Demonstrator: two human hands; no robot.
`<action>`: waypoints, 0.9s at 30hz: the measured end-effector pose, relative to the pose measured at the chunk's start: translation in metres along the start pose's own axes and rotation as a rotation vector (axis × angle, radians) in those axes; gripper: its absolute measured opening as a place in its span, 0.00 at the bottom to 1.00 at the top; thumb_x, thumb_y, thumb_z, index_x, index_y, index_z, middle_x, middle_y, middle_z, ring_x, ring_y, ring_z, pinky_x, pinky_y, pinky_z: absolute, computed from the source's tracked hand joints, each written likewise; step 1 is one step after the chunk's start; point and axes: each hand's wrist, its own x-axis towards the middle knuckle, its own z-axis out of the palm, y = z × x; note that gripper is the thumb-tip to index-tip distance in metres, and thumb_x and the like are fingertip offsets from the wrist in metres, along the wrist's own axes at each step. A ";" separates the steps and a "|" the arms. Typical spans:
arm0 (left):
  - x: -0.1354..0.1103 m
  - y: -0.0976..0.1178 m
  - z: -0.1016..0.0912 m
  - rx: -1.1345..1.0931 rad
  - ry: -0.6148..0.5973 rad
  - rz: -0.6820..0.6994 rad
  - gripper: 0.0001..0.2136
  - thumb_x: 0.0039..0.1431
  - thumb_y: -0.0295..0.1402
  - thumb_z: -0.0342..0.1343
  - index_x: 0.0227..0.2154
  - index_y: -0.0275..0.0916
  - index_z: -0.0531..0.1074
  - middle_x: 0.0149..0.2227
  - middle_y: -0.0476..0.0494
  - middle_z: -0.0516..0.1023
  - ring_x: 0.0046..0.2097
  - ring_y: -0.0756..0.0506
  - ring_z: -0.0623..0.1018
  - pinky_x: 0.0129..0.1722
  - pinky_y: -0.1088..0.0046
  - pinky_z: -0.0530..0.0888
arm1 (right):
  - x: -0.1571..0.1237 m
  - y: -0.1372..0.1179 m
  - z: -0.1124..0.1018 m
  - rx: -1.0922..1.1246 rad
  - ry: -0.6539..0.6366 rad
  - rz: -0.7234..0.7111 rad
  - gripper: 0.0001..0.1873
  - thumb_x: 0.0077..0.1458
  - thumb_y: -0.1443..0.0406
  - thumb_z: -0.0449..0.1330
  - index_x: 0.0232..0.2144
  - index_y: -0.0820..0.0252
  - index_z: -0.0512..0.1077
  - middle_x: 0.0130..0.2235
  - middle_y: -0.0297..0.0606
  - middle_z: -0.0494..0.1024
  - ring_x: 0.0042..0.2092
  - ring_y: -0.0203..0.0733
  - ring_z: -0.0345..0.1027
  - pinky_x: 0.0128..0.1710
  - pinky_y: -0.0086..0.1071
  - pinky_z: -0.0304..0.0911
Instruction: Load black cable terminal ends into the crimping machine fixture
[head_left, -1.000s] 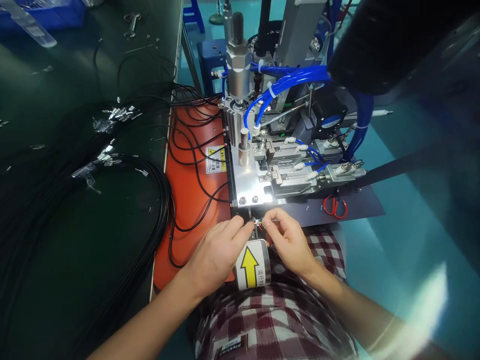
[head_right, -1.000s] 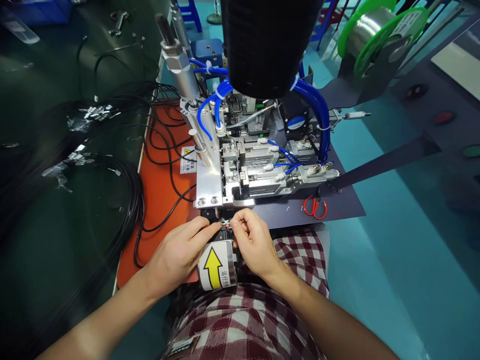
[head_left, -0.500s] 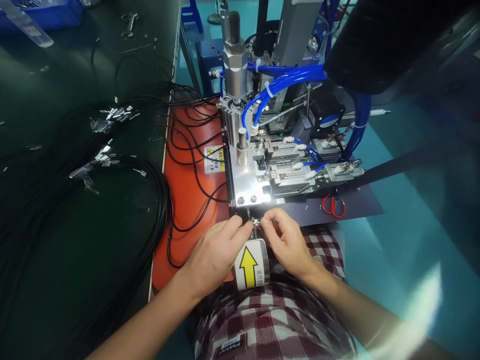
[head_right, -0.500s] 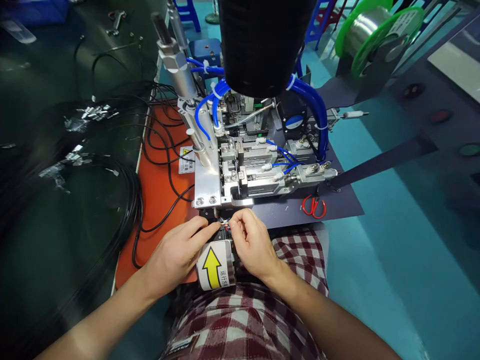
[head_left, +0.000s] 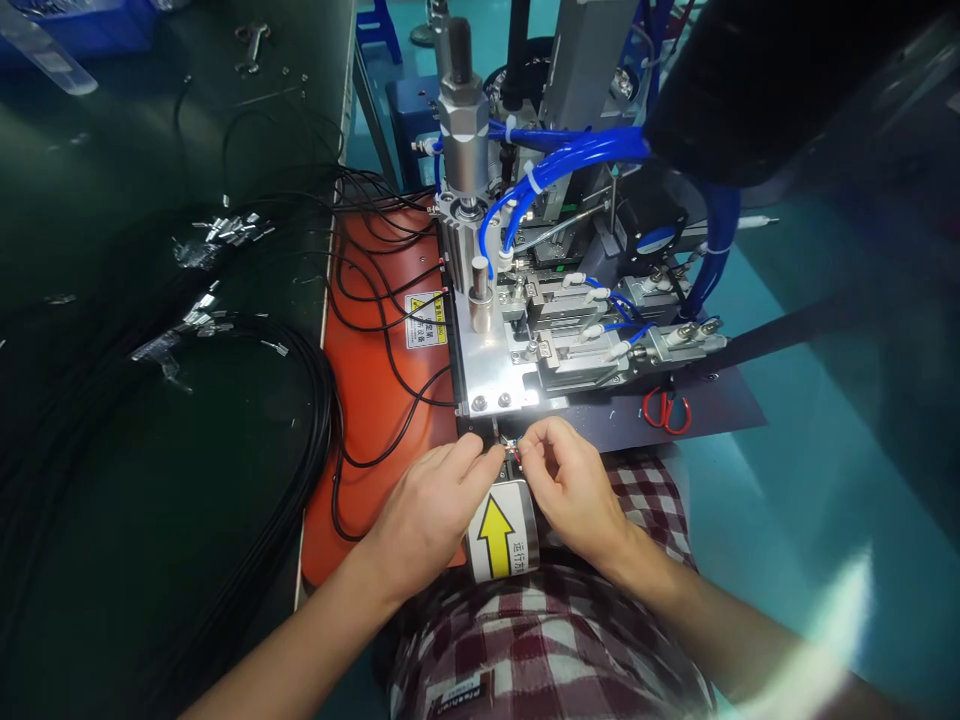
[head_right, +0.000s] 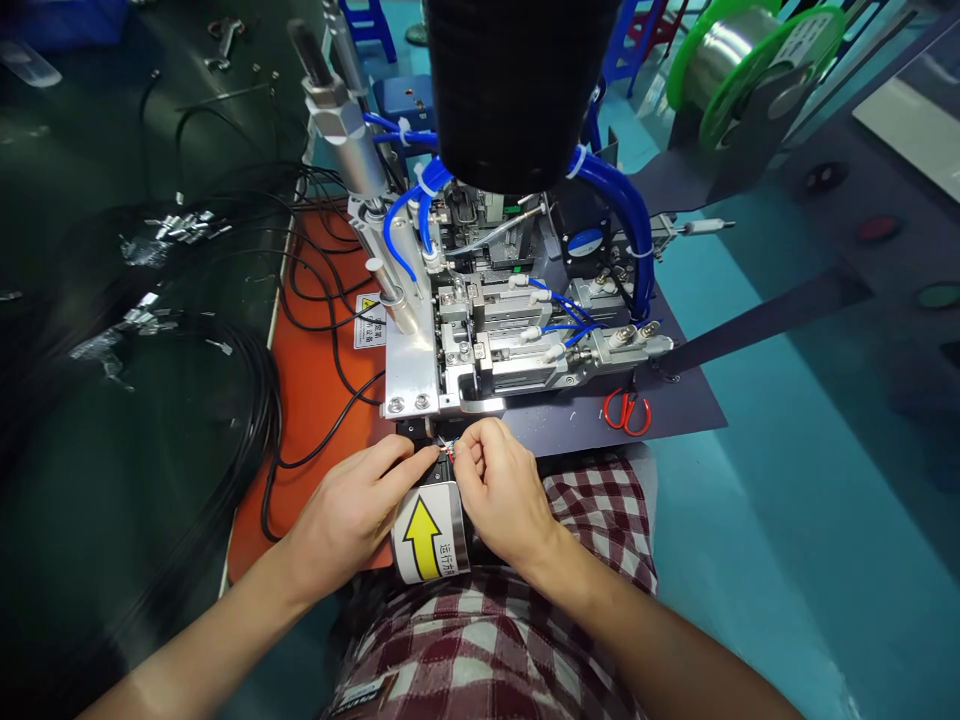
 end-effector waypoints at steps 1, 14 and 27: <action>0.000 0.000 0.000 0.002 0.000 0.002 0.14 0.66 0.26 0.40 0.45 0.30 0.70 0.35 0.39 0.73 0.32 0.45 0.72 0.30 0.69 0.73 | 0.001 0.000 0.000 0.020 0.003 0.026 0.08 0.59 0.65 0.52 0.26 0.56 0.62 0.28 0.34 0.68 0.29 0.39 0.62 0.29 0.33 0.57; 0.001 0.000 0.000 -0.011 -0.004 0.004 0.13 0.64 0.23 0.43 0.46 0.28 0.70 0.35 0.38 0.73 0.32 0.44 0.73 0.30 0.68 0.74 | 0.002 0.005 -0.005 0.249 -0.034 0.197 0.09 0.57 0.59 0.57 0.32 0.59 0.71 0.26 0.32 0.71 0.23 0.34 0.60 0.22 0.29 0.57; 0.003 0.002 -0.003 -0.025 -0.017 0.006 0.13 0.62 0.22 0.44 0.45 0.28 0.70 0.35 0.38 0.73 0.33 0.44 0.74 0.30 0.68 0.75 | 0.004 0.006 0.001 0.206 -0.057 0.165 0.08 0.58 0.61 0.54 0.28 0.58 0.65 0.24 0.30 0.66 0.24 0.35 0.59 0.24 0.29 0.56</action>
